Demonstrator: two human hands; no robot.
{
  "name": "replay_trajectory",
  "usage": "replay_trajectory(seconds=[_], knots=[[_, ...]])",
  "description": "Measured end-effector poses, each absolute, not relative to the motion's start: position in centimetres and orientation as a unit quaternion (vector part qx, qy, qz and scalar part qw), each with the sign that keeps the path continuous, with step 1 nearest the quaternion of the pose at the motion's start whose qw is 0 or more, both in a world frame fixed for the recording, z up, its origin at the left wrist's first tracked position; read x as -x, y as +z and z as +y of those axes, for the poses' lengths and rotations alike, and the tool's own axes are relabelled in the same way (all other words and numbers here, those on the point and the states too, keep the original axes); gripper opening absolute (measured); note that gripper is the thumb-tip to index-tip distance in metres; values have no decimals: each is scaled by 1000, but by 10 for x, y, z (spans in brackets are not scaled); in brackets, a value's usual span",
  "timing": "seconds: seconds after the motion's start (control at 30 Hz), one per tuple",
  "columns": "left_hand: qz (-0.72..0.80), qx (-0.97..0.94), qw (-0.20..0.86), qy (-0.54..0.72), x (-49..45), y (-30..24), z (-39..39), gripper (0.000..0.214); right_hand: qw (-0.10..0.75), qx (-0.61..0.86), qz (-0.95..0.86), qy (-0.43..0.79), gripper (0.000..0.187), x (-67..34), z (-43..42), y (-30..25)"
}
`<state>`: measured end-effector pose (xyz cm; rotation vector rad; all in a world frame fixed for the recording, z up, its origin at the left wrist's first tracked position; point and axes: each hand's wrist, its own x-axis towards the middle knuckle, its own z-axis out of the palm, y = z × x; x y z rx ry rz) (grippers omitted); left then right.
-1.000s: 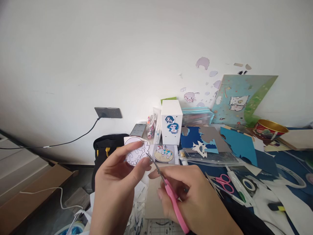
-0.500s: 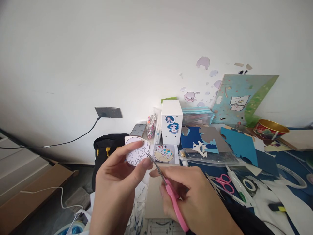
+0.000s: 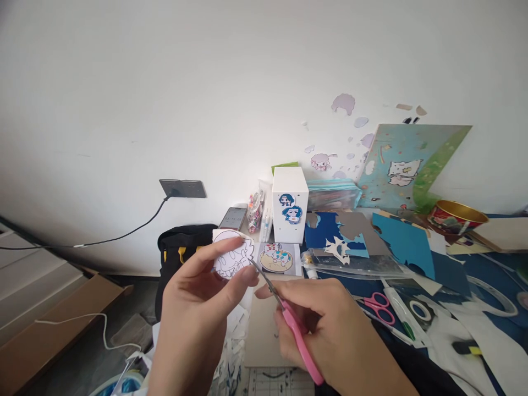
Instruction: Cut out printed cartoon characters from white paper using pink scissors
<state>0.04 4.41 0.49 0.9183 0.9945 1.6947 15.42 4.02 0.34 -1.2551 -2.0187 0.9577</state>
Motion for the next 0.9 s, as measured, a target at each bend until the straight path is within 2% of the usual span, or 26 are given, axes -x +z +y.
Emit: replay_trajectory(seconds=[0.27, 0.5, 0.7, 0.9], knots=[[421, -386, 460, 680, 1, 5, 45, 24, 285, 453, -755, 377, 28, -158, 38, 5], [416, -408, 479, 657, 3, 4, 43, 22, 271, 464, -739, 407, 28, -163, 39, -1], [419, -430, 479, 640, 5, 1, 44, 23, 336, 532, -671, 392, 33, -152, 31, 2], [431, -414, 485, 639, 3, 4, 43, 22, 313, 466, -705, 433, 15, -148, 36, 8]])
